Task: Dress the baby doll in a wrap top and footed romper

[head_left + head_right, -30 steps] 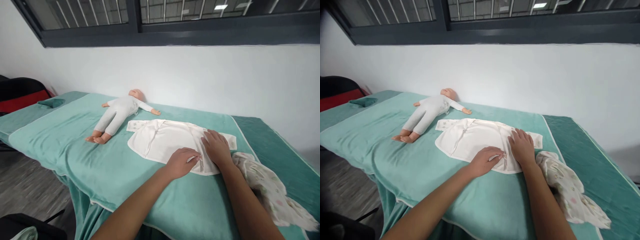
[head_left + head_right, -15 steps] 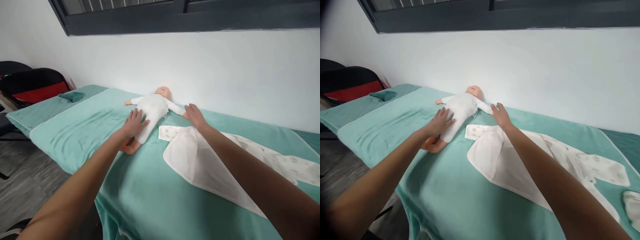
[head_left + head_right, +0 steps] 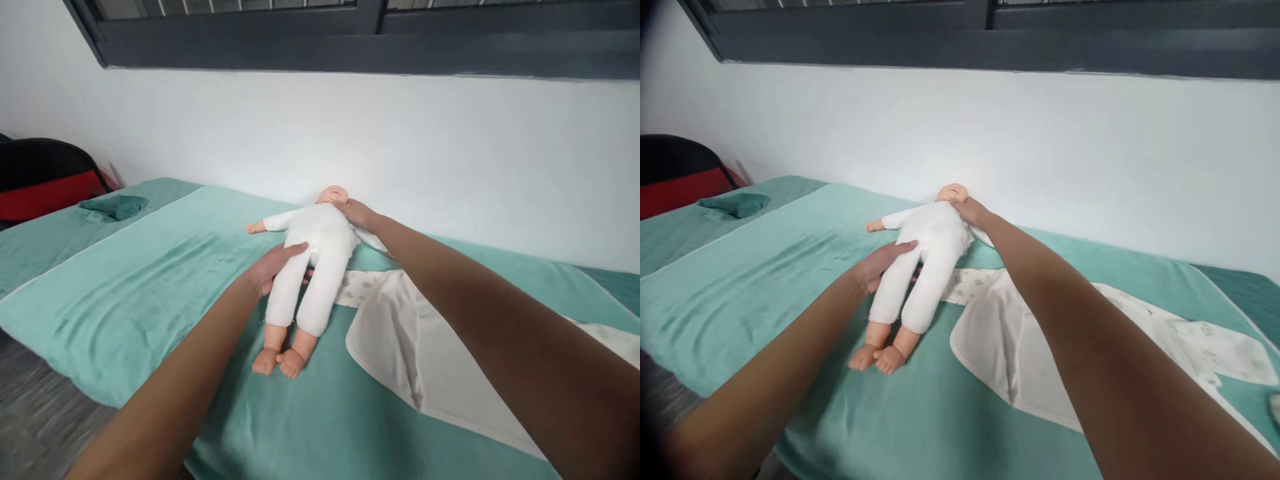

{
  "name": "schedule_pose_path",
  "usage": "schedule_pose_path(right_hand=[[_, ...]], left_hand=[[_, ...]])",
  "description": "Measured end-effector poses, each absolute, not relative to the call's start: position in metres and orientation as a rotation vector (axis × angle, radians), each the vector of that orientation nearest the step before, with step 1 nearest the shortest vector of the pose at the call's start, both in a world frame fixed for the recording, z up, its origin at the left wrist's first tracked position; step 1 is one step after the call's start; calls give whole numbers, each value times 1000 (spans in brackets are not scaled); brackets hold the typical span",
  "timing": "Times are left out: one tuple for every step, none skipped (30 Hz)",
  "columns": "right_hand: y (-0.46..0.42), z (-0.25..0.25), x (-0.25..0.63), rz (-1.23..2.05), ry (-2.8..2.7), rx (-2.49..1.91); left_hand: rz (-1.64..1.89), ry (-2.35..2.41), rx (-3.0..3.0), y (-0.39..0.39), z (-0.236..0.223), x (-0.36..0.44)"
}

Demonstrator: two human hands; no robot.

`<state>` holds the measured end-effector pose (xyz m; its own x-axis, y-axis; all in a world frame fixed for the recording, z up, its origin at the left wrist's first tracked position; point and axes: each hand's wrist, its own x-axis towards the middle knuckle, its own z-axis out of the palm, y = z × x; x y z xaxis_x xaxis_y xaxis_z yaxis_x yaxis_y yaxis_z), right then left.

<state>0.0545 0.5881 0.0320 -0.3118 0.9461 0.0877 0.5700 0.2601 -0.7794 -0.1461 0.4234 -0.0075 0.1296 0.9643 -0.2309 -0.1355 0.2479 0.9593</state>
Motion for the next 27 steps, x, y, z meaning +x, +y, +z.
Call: schedule_pose_path(right_hand=[[578,38,66,892,-1986,-1366],[568,45,80,890,-1986,-1374],[556,52,94,874,-1979,-1389],[544,59,110,854,-1964,-1402],[531,67,126,841,-1952,-1411],[519,75,143,832,-1946,-1415],[506,82,161,821,-1941,-1421],[494,88,178,807,-1936,-1432],[483,94,196,791,-1934,-1442],[472,98,213,774,-1936,-1450],[462,101,230,760,-1944,-1455],[452,102,246,747,-1954,-1461],[443,101,261,735,-1961,-1475],[434,99,274,720,-1962,-1498],[426,96,286,700,-1953,-1530],[419,90,296,679,-1937,-1567],[412,84,305,659,-1920,-1602],[407,77,312,644,-1906,-1632],[402,69,317,632,-1897,-1660],[398,61,322,619,-1891,-1690],[395,54,326,606,-1891,-1722],[394,48,329,593,-1897,-1753],[393,44,332,580,-1910,-1781],[393,42,336,567,-1928,-1805],[394,42,339,561,-1941,-1828],[395,45,341,537,-1973,-1853],[396,49,343,469,-2035,-1873]], left_hand=[[1025,1095,957,416,-3,-137],[1030,1067,941,408,2,-126],[1035,1039,927,398,8,-114],[1040,1011,917,388,14,-100],[1045,981,910,377,19,-86],[1048,949,907,366,24,-70],[1050,920,905,355,28,-53],[1049,893,903,344,30,-35],[1047,867,900,333,32,-18],[1040,842,898,322,32,-1],[1031,818,897,311,32,16],[1018,796,898,301,31,32],[1003,779,902,292,29,47],[985,768,908,284,26,60],[967,765,913,277,23,73],[951,767,916,272,19,83],[937,772,918,268,14,92],[925,777,918,265,10,100],[918,781,915,264,4,106],[915,787,909,263,-1,111],[914,796,903,263,-6,115],[914,806,897,263,-11,118],[917,818,892,264,-15,120],[925,832,890,264,-19,121],[936,850,892,264,-22,122],[952,871,897,263,-23,122],[976,901,905,263,-25,123]])
